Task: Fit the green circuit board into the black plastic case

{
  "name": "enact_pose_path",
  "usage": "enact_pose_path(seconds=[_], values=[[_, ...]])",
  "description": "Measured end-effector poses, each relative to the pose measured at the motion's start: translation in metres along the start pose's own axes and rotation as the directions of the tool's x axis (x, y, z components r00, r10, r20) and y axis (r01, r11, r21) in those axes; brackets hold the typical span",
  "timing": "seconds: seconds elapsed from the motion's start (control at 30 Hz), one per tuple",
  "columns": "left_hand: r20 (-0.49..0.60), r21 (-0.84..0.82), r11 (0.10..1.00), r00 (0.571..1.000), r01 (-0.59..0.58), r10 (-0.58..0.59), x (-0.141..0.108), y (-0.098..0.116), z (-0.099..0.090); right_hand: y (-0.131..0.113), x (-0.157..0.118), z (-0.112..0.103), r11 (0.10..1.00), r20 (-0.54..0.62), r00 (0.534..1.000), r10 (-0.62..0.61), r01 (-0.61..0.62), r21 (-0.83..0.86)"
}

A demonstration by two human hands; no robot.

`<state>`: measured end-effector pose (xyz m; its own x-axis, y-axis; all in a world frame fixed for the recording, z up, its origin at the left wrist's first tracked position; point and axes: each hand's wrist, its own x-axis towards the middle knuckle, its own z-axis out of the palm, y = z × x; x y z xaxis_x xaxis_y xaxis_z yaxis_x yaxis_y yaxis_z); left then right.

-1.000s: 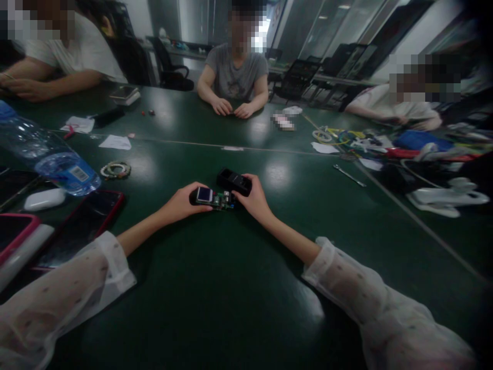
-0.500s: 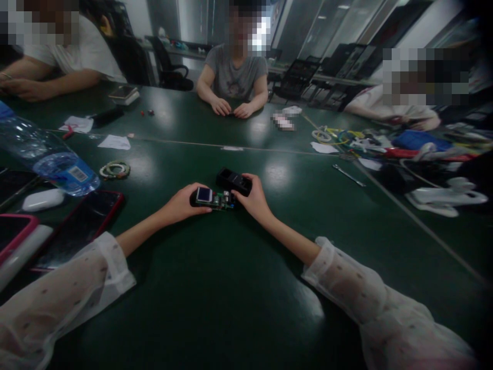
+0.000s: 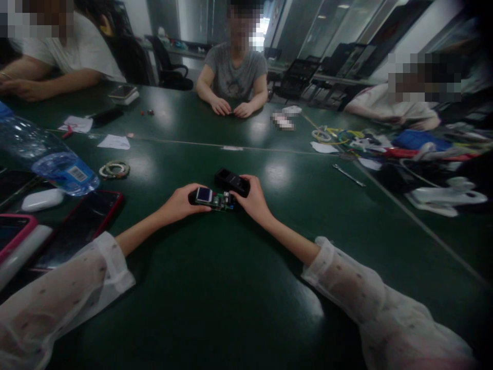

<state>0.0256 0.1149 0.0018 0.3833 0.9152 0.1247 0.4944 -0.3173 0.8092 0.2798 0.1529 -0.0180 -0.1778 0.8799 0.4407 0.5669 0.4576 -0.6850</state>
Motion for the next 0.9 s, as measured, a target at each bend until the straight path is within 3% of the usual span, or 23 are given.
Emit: enact_pose_path(seconds=[0.23, 0.37, 0.6, 0.9], values=[[-0.009, -0.027, 1.000, 1.000, 0.000, 0.000, -0.002, 0.003, -0.001, -0.007, -0.002, -0.001, 0.999, -0.093, 0.995, 0.025, -0.022, 0.038], [-0.031, -0.047, 0.999, 1.000, -0.004, 0.003, -0.002, 0.003, -0.001, -0.022, -0.007, -0.007, 0.993, -0.142, 0.990, -0.021, 0.037, 0.110], [-0.080, -0.047, 0.998, 0.996, -0.029, 0.025, 0.000, -0.004, 0.004, -0.041, -0.014, -0.014, 0.973, 0.029, 0.982, -0.187, 0.181, 0.140], [-0.092, -0.051, 0.999, 0.996, -0.005, 0.000, 0.000, -0.001, 0.004, -0.040, -0.012, -0.011, 0.942, 0.214, 0.921, -0.325, 0.295, 0.161]])
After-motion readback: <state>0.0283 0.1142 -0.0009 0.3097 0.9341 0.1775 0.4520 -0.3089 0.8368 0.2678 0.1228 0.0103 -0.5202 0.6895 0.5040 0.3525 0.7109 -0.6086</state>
